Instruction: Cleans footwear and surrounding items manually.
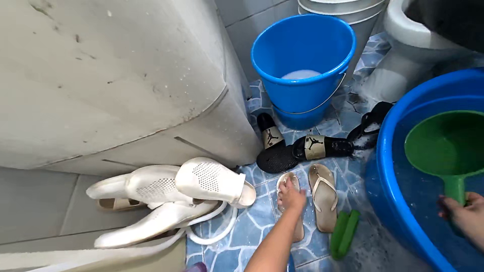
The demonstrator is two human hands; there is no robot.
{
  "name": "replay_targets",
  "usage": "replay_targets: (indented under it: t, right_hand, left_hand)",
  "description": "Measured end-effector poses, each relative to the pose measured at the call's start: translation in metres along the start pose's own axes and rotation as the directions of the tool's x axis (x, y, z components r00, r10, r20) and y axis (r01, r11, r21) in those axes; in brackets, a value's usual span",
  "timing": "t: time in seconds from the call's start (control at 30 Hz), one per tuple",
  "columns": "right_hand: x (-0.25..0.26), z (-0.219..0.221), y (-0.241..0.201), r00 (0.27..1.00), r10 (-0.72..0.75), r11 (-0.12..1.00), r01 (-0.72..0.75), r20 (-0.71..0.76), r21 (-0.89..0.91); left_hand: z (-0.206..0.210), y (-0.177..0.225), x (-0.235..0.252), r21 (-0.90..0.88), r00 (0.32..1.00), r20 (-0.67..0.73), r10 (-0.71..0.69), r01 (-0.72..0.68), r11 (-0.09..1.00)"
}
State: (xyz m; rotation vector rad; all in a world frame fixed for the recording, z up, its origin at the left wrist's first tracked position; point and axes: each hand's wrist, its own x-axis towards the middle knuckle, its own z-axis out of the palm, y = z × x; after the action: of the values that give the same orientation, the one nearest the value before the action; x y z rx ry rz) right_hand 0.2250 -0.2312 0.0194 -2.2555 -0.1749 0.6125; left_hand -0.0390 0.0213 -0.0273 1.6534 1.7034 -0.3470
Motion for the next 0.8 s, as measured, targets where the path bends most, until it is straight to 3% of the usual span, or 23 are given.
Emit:
replay_targets:
  t: [0.07, 0.13, 0.23, 0.3, 0.47, 0.63, 0.8]
  right_hand:
    - [0.001, -0.001, 0.002, 1.0, -0.021, 1.0, 0.02, -0.01, -0.009]
    - [0.001, -0.003, 0.002, 0.997, -0.061, 0.998, 0.061, -0.039, -0.003]
    - [0.001, -0.008, 0.0, 0.988, -0.125, 0.99, 0.13, -0.086, 0.052]
    - [0.0, -0.008, -0.006, 0.982, -0.158, 0.98, 0.169, -0.104, 0.11]
    - [0.0, -0.009, -0.021, 0.931, -0.327, 0.923, 0.351, -0.16, 0.158]
    - [-0.006, -0.013, -0.035, 0.792, -0.596, 0.79, 0.608, -0.135, 0.077]
    - [-0.041, -0.001, -0.073, 0.68, -0.729, 0.684, 0.723, -0.075, -0.096]
  left_hand:
    - [-0.003, 0.003, 0.009, -0.011, 0.997, 0.079, 0.018, -0.017, 1.0]
    - [-0.007, 0.006, 0.014, -0.13, 0.992, 0.087, 0.096, -0.085, 0.988]
    - [-0.008, 0.011, 0.013, -0.329, 0.993, -0.011, 0.115, -0.112, 0.938]
    - [-0.004, 0.011, 0.014, -0.372, 0.99, -0.084, 0.117, -0.14, 0.918]
    - [-0.007, 0.023, 0.015, -0.321, 0.974, -0.062, 0.216, -0.225, 0.92]
    - [-0.023, 0.045, 0.024, -0.206, 0.939, 0.127, 0.32, -0.291, 0.934]
    - [-0.025, 0.068, 0.023, -0.168, 0.933, 0.223, 0.283, -0.249, 0.954]
